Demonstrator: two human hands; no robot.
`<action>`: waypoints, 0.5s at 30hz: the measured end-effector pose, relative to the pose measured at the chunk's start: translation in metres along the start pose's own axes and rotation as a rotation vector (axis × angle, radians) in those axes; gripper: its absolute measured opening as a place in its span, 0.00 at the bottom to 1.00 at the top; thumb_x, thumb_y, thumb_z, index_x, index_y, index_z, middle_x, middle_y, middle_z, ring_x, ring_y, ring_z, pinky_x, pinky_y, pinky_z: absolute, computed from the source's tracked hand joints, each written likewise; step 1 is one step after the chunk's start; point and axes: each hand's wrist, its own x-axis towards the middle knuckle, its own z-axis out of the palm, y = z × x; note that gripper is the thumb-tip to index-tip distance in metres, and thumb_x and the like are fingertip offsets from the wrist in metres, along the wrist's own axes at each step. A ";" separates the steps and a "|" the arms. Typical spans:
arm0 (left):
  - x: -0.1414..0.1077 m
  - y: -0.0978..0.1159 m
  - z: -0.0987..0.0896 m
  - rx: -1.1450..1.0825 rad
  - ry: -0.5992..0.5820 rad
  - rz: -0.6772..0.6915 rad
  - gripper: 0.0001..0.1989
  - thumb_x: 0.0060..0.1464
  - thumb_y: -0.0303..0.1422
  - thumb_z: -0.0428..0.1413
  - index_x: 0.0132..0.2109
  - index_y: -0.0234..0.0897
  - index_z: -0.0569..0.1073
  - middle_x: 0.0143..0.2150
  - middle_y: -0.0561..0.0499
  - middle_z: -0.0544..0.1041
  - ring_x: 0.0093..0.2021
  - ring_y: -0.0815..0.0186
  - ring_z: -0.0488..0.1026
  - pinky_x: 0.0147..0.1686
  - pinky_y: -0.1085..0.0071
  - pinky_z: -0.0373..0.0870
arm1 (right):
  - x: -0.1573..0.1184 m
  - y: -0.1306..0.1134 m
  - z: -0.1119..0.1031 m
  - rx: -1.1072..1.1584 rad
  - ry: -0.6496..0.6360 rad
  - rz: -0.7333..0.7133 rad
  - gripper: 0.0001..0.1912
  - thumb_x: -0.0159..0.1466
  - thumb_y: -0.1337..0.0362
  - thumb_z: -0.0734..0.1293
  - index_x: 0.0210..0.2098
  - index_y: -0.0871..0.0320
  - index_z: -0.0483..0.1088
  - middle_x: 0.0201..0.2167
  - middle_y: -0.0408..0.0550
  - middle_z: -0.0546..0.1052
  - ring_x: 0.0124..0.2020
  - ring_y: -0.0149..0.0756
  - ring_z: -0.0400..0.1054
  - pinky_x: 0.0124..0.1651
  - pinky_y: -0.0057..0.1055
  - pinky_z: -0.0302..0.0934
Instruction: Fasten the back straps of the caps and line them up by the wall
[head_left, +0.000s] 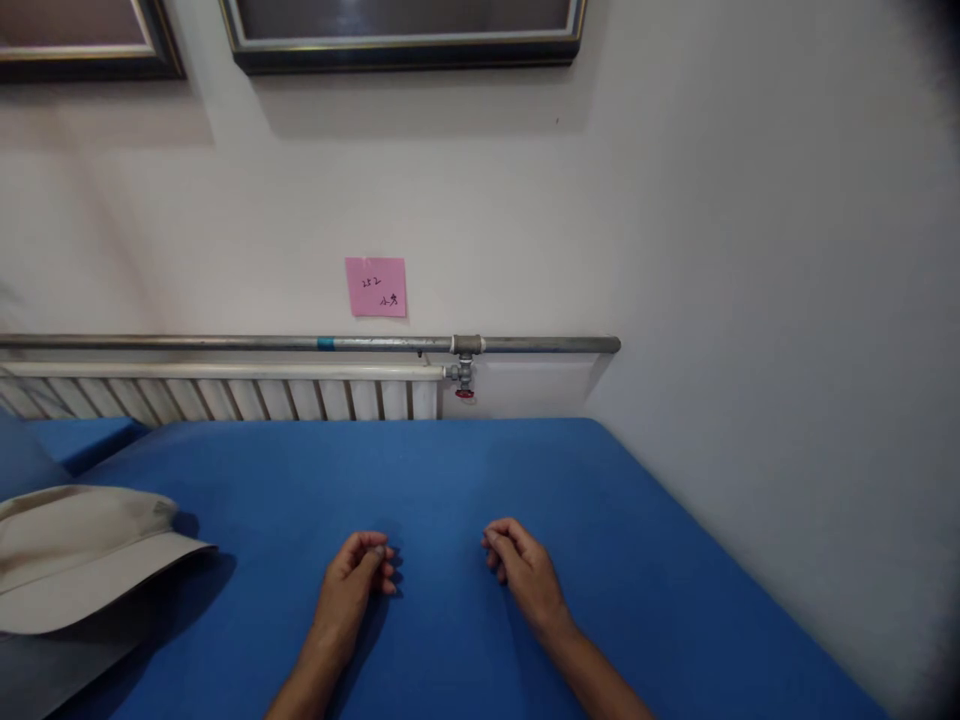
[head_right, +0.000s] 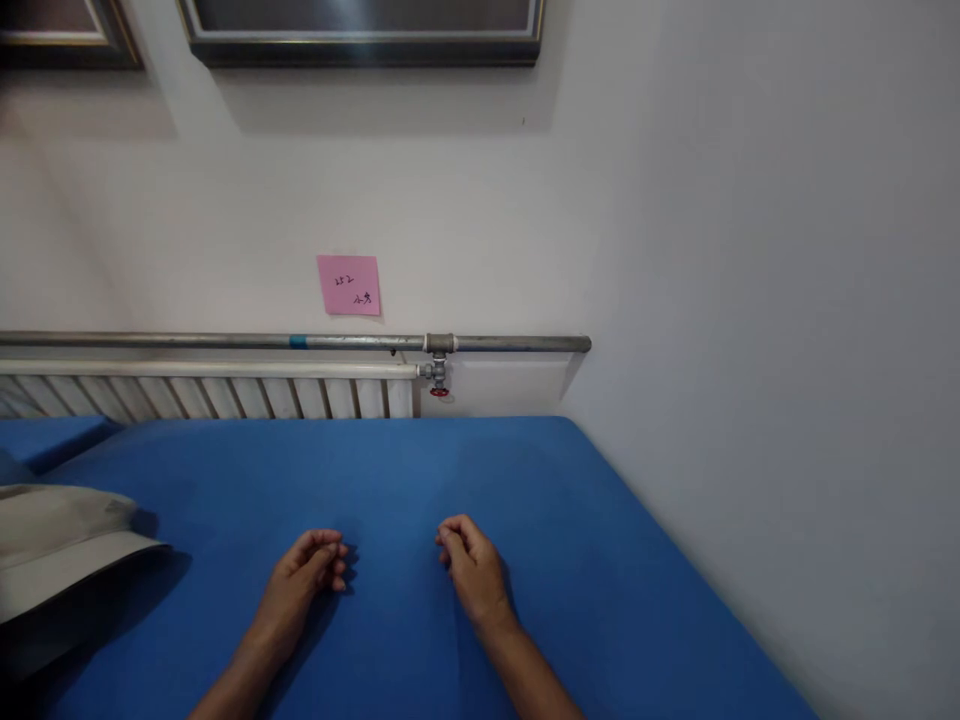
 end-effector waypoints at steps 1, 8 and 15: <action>0.000 0.000 0.000 -0.005 0.001 -0.004 0.21 0.38 0.43 0.64 0.36 0.32 0.70 0.28 0.50 0.74 0.22 0.70 0.68 0.23 0.72 0.67 | 0.000 0.001 0.000 -0.003 -0.001 0.001 0.11 0.59 0.57 0.60 0.28 0.56 0.68 0.20 0.41 0.68 0.21 0.31 0.61 0.26 0.28 0.55; 0.000 0.002 0.002 -0.015 0.009 -0.005 0.23 0.34 0.44 0.65 0.34 0.33 0.71 0.28 0.49 0.74 0.22 0.69 0.68 0.22 0.72 0.67 | 0.003 0.006 0.001 -0.013 -0.006 -0.017 0.10 0.59 0.56 0.61 0.27 0.55 0.69 0.20 0.41 0.69 0.21 0.32 0.61 0.26 0.28 0.55; -0.006 0.008 -0.003 0.055 0.059 0.103 0.26 0.45 0.56 0.59 0.34 0.34 0.73 0.26 0.50 0.73 0.24 0.67 0.66 0.25 0.71 0.65 | -0.001 -0.003 -0.007 0.024 0.034 -0.034 0.18 0.61 0.49 0.59 0.28 0.55 0.69 0.23 0.44 0.71 0.23 0.34 0.63 0.29 0.31 0.57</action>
